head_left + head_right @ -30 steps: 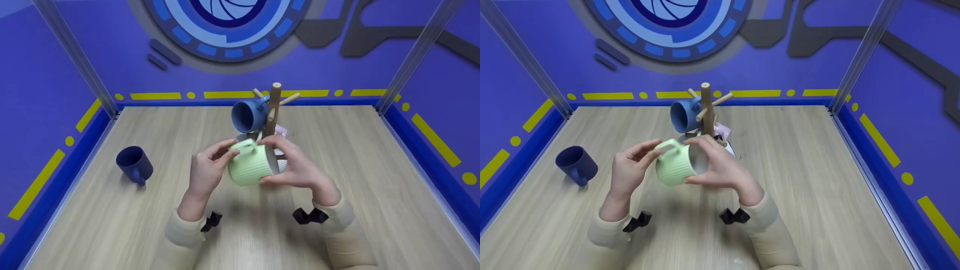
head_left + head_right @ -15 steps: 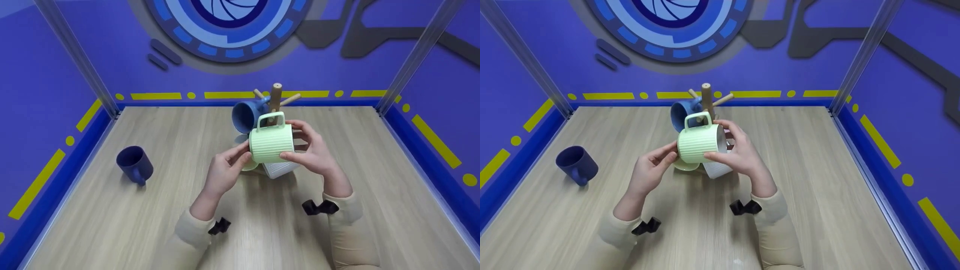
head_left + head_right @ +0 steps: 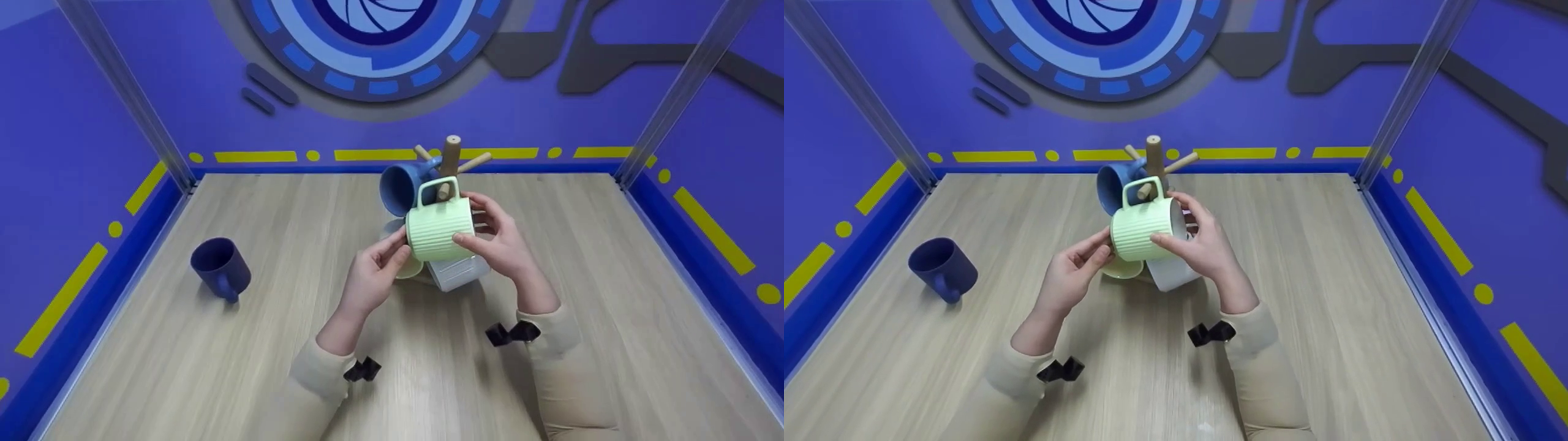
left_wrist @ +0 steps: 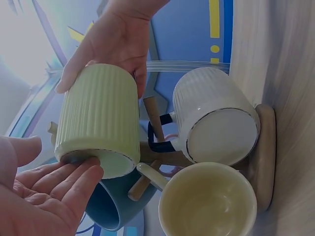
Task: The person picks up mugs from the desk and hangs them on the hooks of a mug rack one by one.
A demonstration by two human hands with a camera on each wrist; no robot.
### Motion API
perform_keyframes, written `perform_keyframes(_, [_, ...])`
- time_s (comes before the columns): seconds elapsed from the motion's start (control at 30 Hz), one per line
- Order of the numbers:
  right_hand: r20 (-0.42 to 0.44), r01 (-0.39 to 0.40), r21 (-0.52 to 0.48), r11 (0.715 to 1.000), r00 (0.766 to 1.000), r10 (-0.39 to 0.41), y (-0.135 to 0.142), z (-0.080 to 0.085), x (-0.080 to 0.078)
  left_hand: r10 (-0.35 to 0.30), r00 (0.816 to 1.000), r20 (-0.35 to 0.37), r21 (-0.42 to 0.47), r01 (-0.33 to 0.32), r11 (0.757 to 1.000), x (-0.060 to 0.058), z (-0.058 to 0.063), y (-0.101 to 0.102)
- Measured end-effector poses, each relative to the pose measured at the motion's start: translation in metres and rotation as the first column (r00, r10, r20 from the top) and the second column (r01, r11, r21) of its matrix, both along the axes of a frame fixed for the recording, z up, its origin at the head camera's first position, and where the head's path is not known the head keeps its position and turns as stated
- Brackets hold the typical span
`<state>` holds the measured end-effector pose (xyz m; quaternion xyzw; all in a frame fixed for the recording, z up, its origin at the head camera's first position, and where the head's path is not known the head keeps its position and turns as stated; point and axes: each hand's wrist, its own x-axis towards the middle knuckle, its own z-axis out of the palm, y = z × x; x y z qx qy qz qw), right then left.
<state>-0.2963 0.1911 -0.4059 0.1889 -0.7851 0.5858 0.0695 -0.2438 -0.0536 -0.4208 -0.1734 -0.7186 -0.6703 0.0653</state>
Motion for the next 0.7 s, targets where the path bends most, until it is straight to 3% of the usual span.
perform_keyframes(0.3, [0.021,0.042,0.057,0.997,0.999,-0.043,-0.002,-0.002,-0.005,0.035,0.999,0.031,-0.025,-0.035,0.999,-0.001,0.001,-0.001])
perform_keyframes(0.4, [0.044,0.039,0.070,0.997,0.998,-0.043,-0.002,-0.002,-0.006,0.132,0.988,-0.076,-0.084,-0.138,0.987,0.003,0.003,0.001])
perform_keyframes(0.47, [0.053,0.038,0.080,0.996,0.998,-0.042,-0.002,-0.001,-0.006,0.210,0.957,-0.201,-0.131,-0.239,0.962,0.005,0.005,0.004])
perform_keyframes(0.53, [0.059,0.039,0.089,0.995,0.997,-0.044,-0.002,-0.001,-0.006,0.271,0.904,-0.331,-0.168,-0.340,0.925,0.005,0.010,0.010])
perform_keyframes(0.6, [0.063,0.037,0.089,0.995,0.997,-0.043,-0.002,-0.001,-0.005,0.286,0.858,-0.427,-0.189,-0.394,0.899,0.002,0.020,0.018])
perform_keyframes(0.7, [0.062,0.031,0.088,0.996,0.997,-0.036,-0.002,-0.002,-0.004,0.263,0.825,-0.500,-0.227,-0.418,0.880,-0.005,0.038,0.030])
